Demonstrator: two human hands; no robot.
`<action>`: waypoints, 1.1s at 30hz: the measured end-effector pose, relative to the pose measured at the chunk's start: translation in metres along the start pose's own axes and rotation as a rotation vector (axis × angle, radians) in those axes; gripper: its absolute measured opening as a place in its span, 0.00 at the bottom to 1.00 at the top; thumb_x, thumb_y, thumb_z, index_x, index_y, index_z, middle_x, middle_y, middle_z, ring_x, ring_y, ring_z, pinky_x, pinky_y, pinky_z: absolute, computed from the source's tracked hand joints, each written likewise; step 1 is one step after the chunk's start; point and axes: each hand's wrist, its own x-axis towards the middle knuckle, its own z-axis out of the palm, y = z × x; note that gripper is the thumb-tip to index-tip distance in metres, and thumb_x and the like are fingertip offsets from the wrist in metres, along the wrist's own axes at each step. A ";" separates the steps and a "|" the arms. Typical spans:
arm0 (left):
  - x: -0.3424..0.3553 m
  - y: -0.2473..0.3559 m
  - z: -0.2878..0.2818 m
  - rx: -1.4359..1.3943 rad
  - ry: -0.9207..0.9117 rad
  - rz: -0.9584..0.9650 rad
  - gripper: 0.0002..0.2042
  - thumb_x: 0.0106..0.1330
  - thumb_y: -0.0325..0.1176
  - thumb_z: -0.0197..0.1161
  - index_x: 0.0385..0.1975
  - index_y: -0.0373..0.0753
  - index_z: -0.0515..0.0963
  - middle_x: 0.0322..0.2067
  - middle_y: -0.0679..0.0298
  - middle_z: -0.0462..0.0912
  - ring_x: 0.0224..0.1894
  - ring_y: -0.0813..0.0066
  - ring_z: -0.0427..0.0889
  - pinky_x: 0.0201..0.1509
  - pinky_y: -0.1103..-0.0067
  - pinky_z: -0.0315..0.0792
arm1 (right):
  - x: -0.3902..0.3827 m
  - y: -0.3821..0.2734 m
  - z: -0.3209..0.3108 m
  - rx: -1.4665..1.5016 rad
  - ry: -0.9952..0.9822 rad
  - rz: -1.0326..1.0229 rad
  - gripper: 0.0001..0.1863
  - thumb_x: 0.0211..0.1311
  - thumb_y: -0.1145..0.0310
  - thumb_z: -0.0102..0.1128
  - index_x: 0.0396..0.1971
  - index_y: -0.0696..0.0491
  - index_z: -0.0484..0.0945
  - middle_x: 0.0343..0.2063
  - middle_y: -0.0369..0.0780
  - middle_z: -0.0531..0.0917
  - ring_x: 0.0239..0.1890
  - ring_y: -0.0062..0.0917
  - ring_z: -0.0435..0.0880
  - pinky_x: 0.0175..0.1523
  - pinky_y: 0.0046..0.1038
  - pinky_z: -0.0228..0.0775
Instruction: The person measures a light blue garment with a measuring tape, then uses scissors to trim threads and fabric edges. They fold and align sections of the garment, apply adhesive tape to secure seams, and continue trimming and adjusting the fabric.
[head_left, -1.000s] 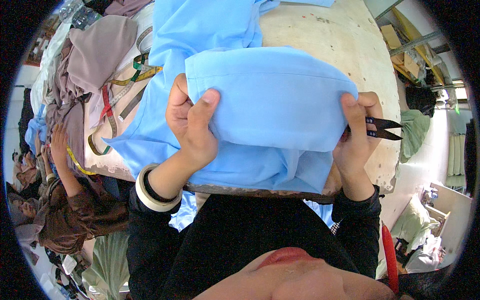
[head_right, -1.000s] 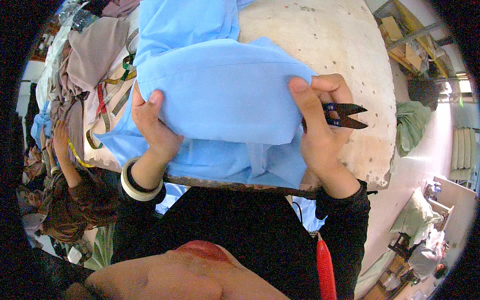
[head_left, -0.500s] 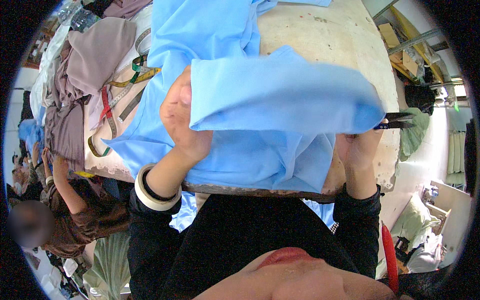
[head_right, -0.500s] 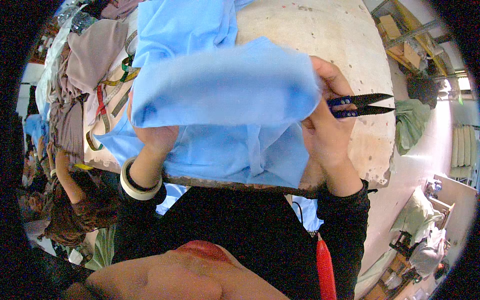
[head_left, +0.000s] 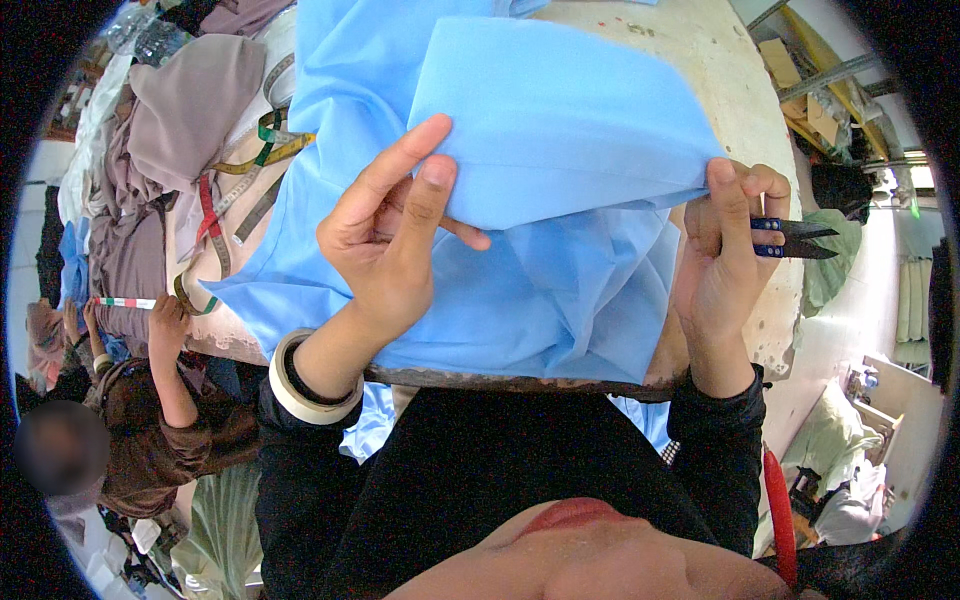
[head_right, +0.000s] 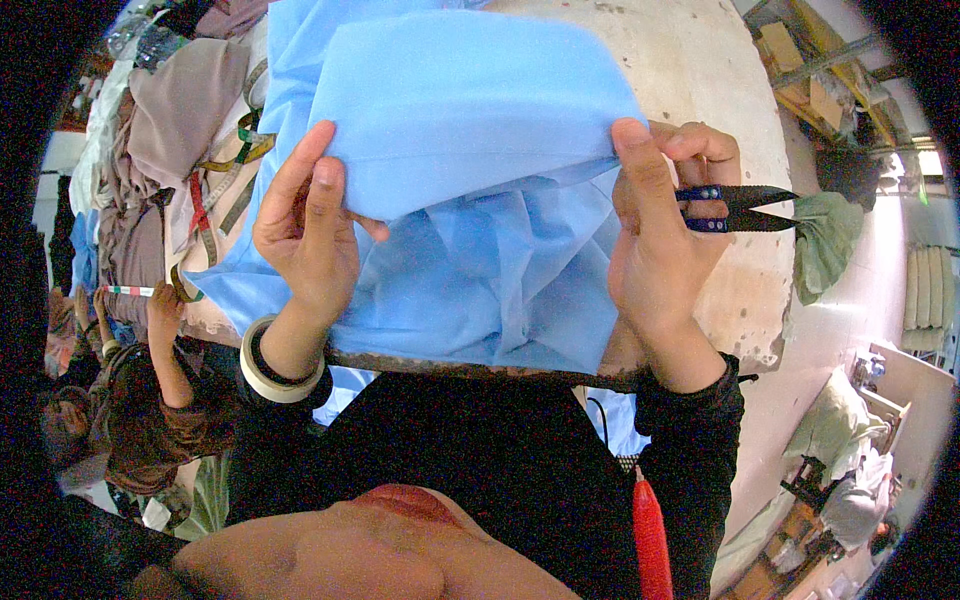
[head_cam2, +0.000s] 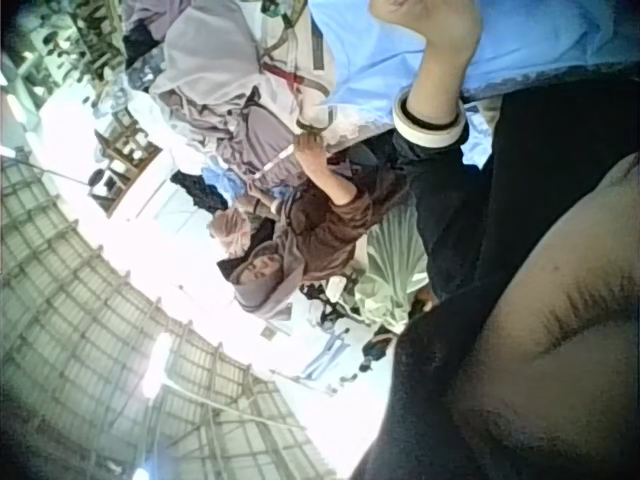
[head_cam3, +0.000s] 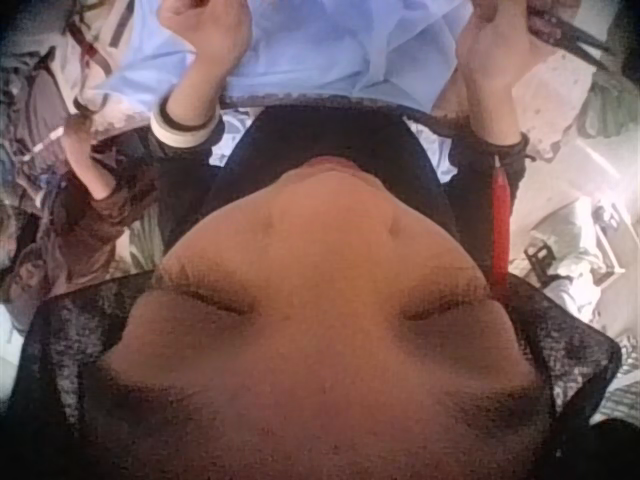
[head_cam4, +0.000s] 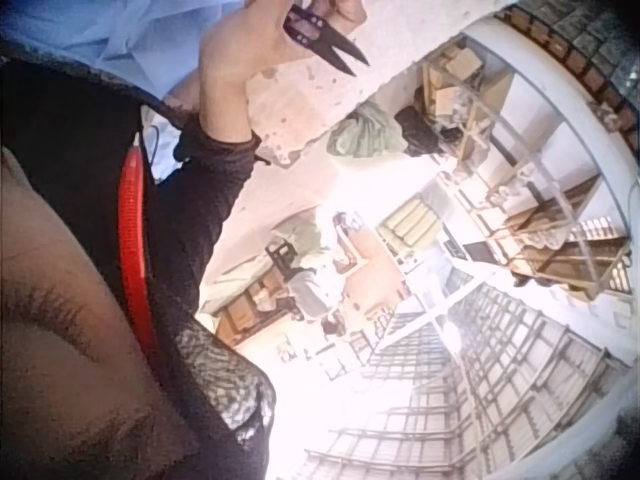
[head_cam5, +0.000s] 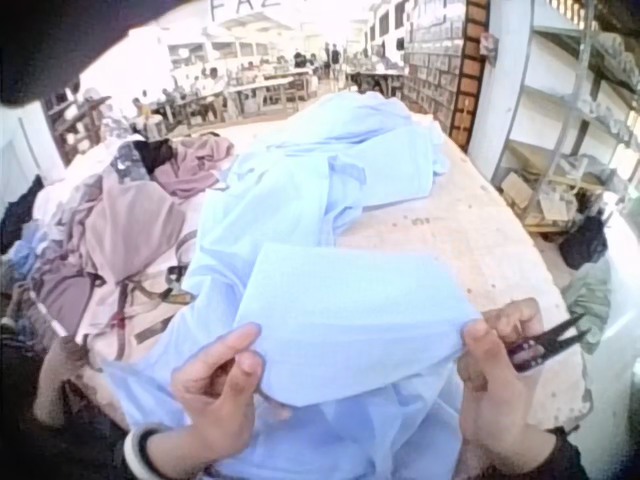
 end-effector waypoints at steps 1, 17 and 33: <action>0.000 -0.001 -0.001 -0.011 -0.007 0.009 0.14 0.69 0.23 0.57 0.52 0.25 0.74 0.46 0.46 0.82 0.24 0.73 0.83 0.22 0.81 0.81 | 0.000 0.000 0.000 -0.016 0.001 -0.007 0.14 0.59 0.78 0.67 0.34 0.50 0.68 0.32 0.40 0.81 0.16 0.09 0.62 0.20 0.16 0.48; 0.008 -0.012 -0.001 0.215 -0.009 0.000 0.16 0.69 0.25 0.59 0.54 0.26 0.74 0.48 0.53 0.80 0.38 0.77 0.80 0.36 0.81 0.80 | 0.030 0.007 -0.009 -0.637 0.022 -0.176 0.13 0.57 0.71 0.70 0.38 0.53 0.74 0.30 0.38 0.80 0.24 0.15 0.72 0.28 0.19 0.61; 0.063 -0.057 0.017 0.256 -0.145 -0.187 0.08 0.66 0.29 0.60 0.39 0.38 0.84 0.28 0.62 0.85 0.27 0.80 0.80 0.28 0.81 0.75 | 0.007 0.001 0.028 -1.046 -0.353 -0.158 0.16 0.60 0.56 0.64 0.41 0.51 0.82 0.39 0.39 0.85 0.34 0.30 0.83 0.39 0.28 0.74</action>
